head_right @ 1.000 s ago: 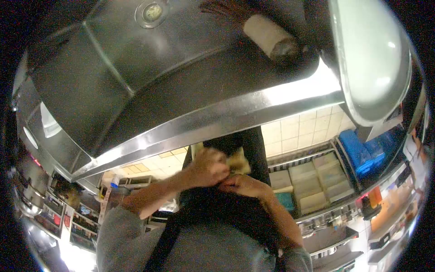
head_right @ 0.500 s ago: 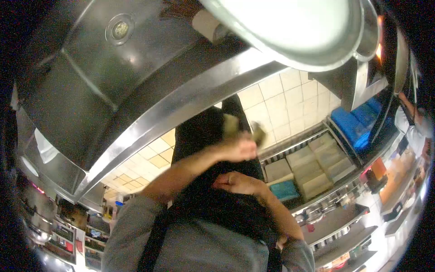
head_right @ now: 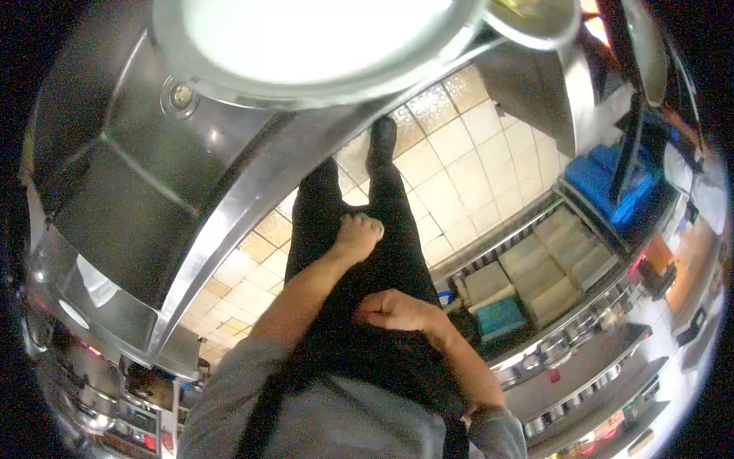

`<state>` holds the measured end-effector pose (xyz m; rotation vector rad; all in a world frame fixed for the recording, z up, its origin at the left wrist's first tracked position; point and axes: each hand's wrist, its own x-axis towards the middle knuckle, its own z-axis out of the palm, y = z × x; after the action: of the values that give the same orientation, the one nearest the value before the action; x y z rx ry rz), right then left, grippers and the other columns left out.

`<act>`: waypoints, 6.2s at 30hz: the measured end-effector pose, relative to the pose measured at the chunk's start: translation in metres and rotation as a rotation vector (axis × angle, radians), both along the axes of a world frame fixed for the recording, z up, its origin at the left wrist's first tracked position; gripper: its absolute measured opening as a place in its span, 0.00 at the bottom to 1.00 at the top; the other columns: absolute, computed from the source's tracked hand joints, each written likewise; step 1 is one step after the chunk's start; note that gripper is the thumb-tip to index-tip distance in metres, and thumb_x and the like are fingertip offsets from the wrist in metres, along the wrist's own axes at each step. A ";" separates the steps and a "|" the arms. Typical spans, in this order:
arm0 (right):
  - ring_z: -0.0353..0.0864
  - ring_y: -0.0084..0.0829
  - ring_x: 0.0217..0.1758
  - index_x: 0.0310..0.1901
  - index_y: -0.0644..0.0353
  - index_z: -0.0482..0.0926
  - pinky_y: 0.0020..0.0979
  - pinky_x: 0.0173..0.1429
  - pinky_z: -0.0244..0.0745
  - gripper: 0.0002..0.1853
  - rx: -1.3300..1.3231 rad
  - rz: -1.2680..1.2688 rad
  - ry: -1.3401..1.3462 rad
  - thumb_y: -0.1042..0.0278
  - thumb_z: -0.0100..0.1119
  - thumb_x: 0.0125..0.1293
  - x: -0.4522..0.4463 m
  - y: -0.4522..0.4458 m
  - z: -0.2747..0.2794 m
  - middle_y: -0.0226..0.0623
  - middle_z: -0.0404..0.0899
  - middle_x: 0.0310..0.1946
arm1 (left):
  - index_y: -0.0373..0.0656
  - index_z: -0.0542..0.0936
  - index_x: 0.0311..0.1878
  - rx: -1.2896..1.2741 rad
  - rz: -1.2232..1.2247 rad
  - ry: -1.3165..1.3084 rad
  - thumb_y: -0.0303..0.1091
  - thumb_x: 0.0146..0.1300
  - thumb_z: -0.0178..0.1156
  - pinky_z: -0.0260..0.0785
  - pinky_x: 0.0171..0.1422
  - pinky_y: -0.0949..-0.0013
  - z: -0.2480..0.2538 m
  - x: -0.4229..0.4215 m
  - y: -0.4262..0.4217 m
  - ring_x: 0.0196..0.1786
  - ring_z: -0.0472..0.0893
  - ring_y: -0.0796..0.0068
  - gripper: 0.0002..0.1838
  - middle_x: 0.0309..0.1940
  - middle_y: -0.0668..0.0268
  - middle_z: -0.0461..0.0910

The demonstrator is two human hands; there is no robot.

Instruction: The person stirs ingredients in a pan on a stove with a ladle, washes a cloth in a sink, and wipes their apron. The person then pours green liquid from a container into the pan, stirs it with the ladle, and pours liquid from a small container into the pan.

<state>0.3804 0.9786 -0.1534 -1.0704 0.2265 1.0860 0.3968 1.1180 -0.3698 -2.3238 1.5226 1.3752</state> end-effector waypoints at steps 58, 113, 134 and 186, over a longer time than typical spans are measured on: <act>0.86 0.37 0.41 0.62 0.80 0.62 0.28 0.38 0.89 0.23 -0.221 -1.209 0.001 0.76 0.50 0.70 0.259 -0.074 0.109 0.55 0.78 0.49 | 0.31 0.67 0.67 -0.860 1.805 0.770 0.25 0.58 0.66 0.71 0.60 0.68 0.406 0.219 0.208 0.55 0.78 0.70 0.32 0.55 0.59 0.77; 0.85 0.30 0.27 0.59 0.77 0.69 0.27 0.28 0.84 0.21 -0.439 -1.117 0.039 0.72 0.51 0.68 0.042 -0.089 0.225 0.47 0.83 0.36 | 0.38 0.57 0.76 -0.485 1.150 1.393 0.58 0.77 0.43 0.60 0.76 0.54 0.363 0.210 -0.086 0.73 0.67 0.58 0.37 0.71 0.53 0.66; 0.85 0.25 0.32 0.67 0.64 0.70 0.25 0.35 0.83 0.30 -0.268 -1.238 -0.177 0.48 0.57 0.74 -0.119 -0.268 0.209 0.40 0.85 0.41 | 0.40 0.61 0.75 -0.745 1.257 1.272 0.57 0.79 0.36 0.63 0.75 0.54 0.446 0.095 -0.209 0.70 0.71 0.59 0.34 0.70 0.57 0.69; 0.82 0.24 0.37 0.61 0.65 0.74 0.27 0.39 0.79 0.20 -0.630 -1.372 -0.248 0.62 0.57 0.74 -0.083 -0.658 0.175 0.35 0.82 0.39 | 0.39 0.60 0.75 -1.139 1.606 1.061 0.57 0.78 0.41 0.70 0.70 0.54 0.498 0.112 -0.467 0.66 0.75 0.56 0.35 0.68 0.54 0.70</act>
<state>0.2976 0.3209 0.0219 -1.2158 0.9676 -0.3899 0.5089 0.6509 0.1282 -4.2537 -0.5249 2.7652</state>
